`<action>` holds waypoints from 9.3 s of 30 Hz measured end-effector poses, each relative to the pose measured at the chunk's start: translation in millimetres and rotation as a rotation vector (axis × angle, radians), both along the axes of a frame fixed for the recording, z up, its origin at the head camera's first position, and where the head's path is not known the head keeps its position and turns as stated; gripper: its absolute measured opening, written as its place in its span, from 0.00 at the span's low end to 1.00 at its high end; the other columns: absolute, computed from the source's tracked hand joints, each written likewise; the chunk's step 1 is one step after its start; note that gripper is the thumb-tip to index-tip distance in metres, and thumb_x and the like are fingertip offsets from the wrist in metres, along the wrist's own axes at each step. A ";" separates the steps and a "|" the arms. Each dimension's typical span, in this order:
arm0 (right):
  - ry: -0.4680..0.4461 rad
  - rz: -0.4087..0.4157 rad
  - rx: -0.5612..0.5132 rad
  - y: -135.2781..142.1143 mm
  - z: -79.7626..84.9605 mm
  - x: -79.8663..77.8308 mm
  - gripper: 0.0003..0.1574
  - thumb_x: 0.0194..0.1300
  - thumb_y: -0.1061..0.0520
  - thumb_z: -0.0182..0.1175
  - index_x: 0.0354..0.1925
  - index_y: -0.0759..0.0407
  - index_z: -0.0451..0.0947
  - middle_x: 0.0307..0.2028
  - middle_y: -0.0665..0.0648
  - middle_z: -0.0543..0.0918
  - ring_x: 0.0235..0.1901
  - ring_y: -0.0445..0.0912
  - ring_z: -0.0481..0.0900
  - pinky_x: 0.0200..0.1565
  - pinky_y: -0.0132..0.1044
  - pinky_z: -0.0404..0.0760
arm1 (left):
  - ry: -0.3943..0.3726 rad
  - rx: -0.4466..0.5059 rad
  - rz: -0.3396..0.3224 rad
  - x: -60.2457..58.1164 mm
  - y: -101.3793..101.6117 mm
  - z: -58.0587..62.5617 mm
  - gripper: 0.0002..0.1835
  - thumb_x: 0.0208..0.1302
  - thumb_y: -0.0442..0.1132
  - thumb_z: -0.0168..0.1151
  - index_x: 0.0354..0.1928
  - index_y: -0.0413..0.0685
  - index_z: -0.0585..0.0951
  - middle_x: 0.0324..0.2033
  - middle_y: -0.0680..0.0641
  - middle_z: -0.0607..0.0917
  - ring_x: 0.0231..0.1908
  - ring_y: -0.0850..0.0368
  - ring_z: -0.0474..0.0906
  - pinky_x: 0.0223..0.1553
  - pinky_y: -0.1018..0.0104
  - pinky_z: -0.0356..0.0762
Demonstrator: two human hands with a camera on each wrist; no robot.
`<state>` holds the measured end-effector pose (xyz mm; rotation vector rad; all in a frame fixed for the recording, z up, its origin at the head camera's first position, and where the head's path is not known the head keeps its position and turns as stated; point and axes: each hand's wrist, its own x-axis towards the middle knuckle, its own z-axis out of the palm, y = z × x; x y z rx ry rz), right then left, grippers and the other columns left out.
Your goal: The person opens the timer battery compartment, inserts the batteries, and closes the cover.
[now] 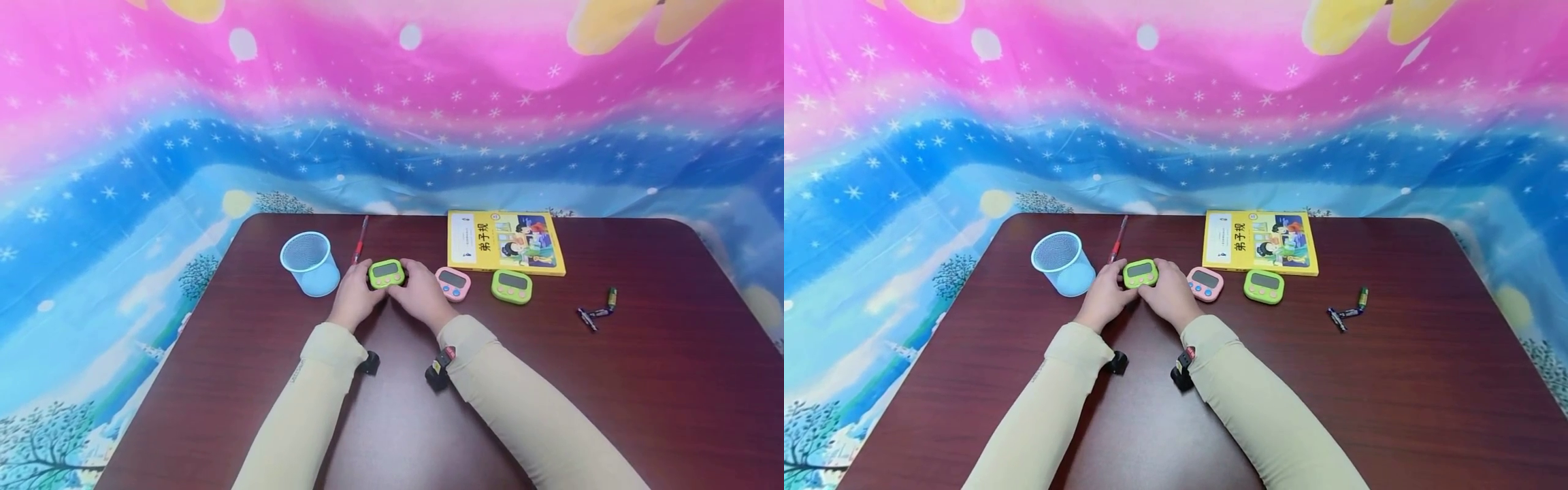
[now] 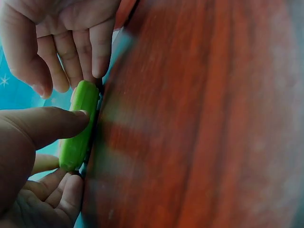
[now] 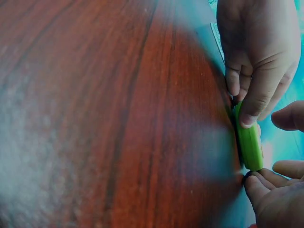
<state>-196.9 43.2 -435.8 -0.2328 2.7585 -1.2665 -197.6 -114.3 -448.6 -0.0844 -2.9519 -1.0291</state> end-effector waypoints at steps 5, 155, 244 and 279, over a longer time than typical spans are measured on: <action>-0.034 -0.018 -0.097 0.9 1.3 0.4 0.41 0.65 0.54 0.65 0.71 0.67 0.64 0.65 0.65 0.73 0.62 0.54 0.75 0.64 0.47 0.76 | -0.005 -0.027 -0.024 -0.8 0.2 4.1 0.37 0.63 0.43 0.71 0.70 0.36 0.68 0.64 0.36 0.74 0.65 0.43 0.71 0.68 0.52 0.68; 0.200 -0.130 -0.631 145.4 69.5 140.4 0.14 0.61 0.74 0.66 0.46 0.71 0.79 0.32 0.54 0.86 0.29 0.43 0.85 0.36 0.33 0.87 | -0.087 0.754 -0.583 116.1 62.5 52.6 0.42 0.49 0.26 0.78 0.67 0.44 0.69 0.40 0.41 0.88 0.37 0.62 0.86 0.43 0.62 0.87; 0.306 -0.474 0.247 290.6 -2.6 88.5 0.17 0.67 0.52 0.66 0.48 0.63 0.85 0.39 0.59 0.81 0.32 0.29 0.66 0.33 0.31 0.67 | -0.042 0.770 -0.526 111.8 43.3 65.9 0.43 0.50 0.28 0.78 0.68 0.53 0.68 0.46 0.44 0.88 0.39 0.57 0.87 0.45 0.60 0.87; -0.048 -0.451 0.356 343.5 -4.8 50.1 0.31 0.70 0.41 0.58 0.44 0.70 0.82 0.38 0.70 0.85 0.42 0.63 0.74 0.34 0.47 0.69 | -0.023 0.744 -0.531 114.0 43.3 67.8 0.44 0.52 0.29 0.77 0.70 0.56 0.67 0.47 0.46 0.88 0.40 0.60 0.87 0.45 0.59 0.87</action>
